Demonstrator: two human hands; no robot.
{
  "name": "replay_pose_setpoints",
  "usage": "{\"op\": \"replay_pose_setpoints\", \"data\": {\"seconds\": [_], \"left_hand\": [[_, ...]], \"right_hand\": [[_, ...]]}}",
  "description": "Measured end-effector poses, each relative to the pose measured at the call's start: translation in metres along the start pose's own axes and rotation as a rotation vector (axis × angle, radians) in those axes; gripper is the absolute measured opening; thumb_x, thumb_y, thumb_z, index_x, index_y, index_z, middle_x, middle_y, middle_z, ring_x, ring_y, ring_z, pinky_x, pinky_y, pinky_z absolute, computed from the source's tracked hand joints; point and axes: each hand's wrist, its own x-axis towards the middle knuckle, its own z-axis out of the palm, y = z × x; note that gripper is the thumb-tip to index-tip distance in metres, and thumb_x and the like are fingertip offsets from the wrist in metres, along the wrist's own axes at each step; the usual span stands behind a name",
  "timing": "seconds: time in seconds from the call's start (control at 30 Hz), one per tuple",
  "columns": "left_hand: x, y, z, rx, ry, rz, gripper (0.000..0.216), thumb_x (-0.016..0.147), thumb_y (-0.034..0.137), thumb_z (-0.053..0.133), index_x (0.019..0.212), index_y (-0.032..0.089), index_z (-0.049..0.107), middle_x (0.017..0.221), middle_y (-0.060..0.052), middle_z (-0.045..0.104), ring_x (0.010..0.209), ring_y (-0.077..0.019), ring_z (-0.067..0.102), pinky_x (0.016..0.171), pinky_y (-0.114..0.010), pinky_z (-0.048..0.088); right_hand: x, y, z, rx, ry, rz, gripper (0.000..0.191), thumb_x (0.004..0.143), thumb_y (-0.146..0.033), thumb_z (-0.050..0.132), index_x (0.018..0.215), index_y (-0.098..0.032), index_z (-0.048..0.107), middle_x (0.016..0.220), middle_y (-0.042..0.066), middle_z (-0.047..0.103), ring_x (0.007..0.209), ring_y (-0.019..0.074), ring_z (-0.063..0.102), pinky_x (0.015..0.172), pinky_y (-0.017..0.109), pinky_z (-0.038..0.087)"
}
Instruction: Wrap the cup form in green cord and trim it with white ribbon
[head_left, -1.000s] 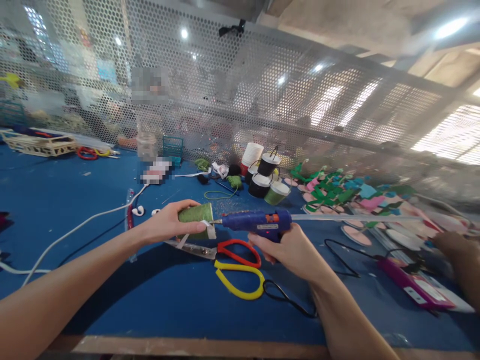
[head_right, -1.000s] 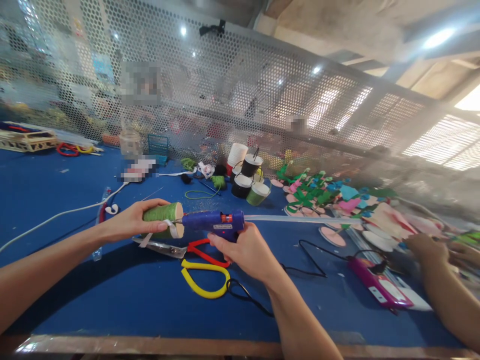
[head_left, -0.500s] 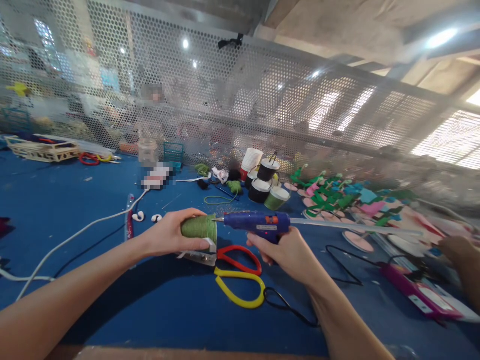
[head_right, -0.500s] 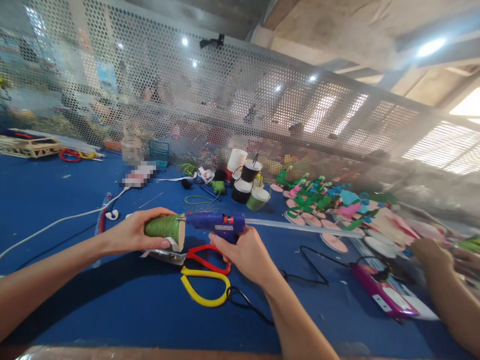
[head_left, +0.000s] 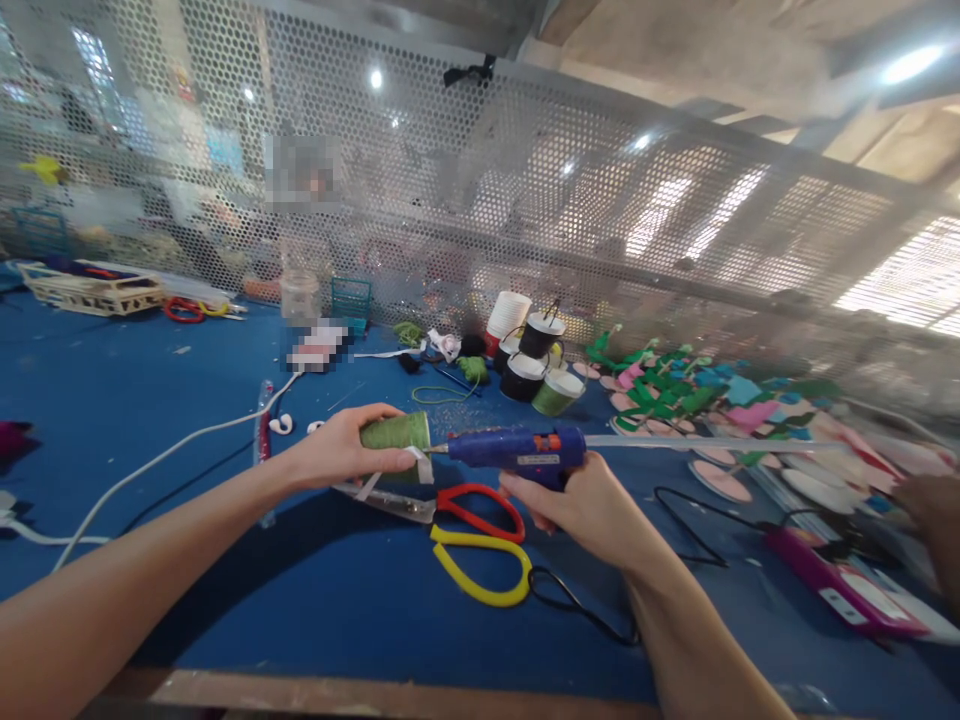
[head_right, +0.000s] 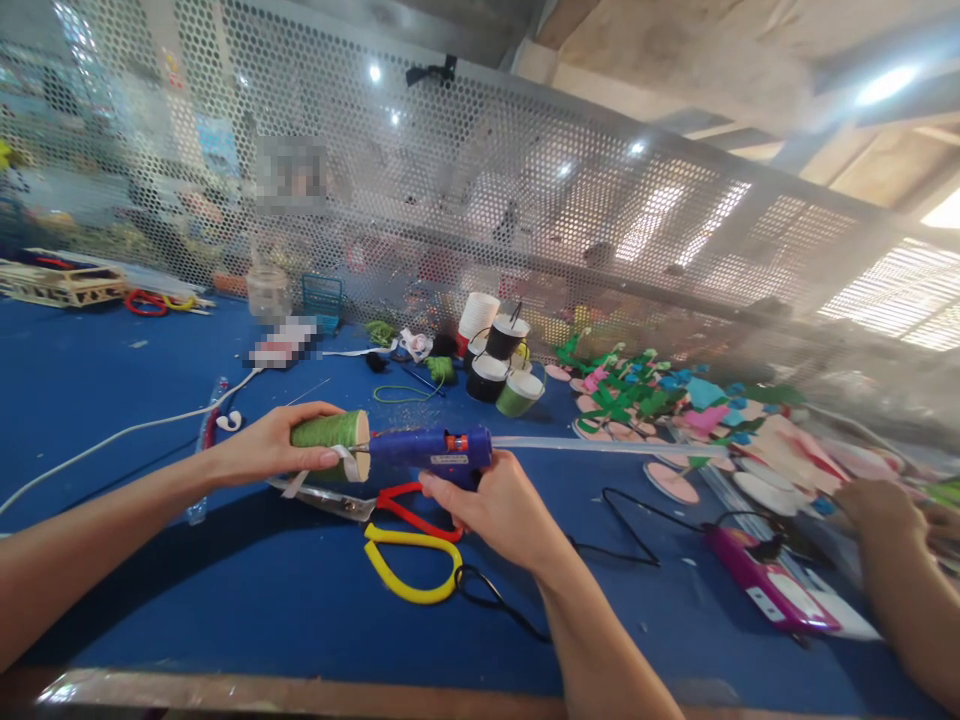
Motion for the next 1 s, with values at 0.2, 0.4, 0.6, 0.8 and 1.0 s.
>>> {"op": "replay_pose_setpoints", "data": {"seconds": [0.2,0.4,0.6,0.8,1.0], "left_hand": [[-0.0005,0.0013,0.0003,0.004,0.011,0.013,0.053,0.065,0.048,0.064,0.106,0.016,0.053,0.073,0.001,0.056,0.058,-0.0120,0.050,0.053,-0.022,0.040],[-0.0032,0.0030,0.0015,0.127,0.051,0.118,0.055,0.065,0.048,0.065,0.108,0.015,0.054,0.084,-0.002,0.060,0.069,-0.0155,0.055,0.061,-0.025,0.045],[-0.0057,0.0053,0.0052,0.267,0.106,0.240,0.056,0.064,0.046,0.066,0.109,0.014,0.055,0.094,-0.006,0.064,0.079,-0.0197,0.059,0.070,-0.029,0.048],[-0.0064,0.0046,0.0068,0.418,0.165,0.345,0.056,0.064,0.045,0.068,0.110,0.016,0.055,0.101,-0.007,0.064,0.088,-0.0215,0.060,0.078,-0.032,0.046],[-0.0051,0.0046,0.0065,0.448,0.182,0.355,0.055,0.065,0.048,0.066,0.109,0.016,0.055,0.100,-0.008,0.064,0.087,-0.0215,0.060,0.079,-0.032,0.046]], "right_hand": [[-0.0002,0.0017,0.0000,0.000,-0.012,0.009,0.031,0.066,-0.043,0.055,0.047,-0.019,0.048,0.035,-0.002,0.047,0.034,0.0089,0.042,0.039,0.021,0.038],[0.0025,0.0055,0.0021,0.011,0.023,-0.011,0.031,0.069,-0.041,0.056,0.049,-0.018,0.052,0.034,-0.003,0.046,0.033,0.0083,0.042,0.039,0.021,0.038],[0.0035,0.0044,0.0019,0.064,0.035,-0.046,0.027,0.071,-0.037,0.055,0.052,-0.017,0.054,0.035,-0.004,0.046,0.033,0.0081,0.042,0.038,0.021,0.038],[0.0049,0.0046,0.0013,0.051,0.055,-0.065,0.029,0.072,-0.038,0.055,0.051,-0.017,0.055,0.035,-0.002,0.048,0.034,0.0096,0.044,0.039,0.022,0.039],[0.0004,-0.0003,0.0006,0.011,0.037,-0.027,0.029,0.070,-0.037,0.057,0.048,-0.018,0.053,0.034,-0.003,0.048,0.033,0.0090,0.043,0.038,0.021,0.038]]}}
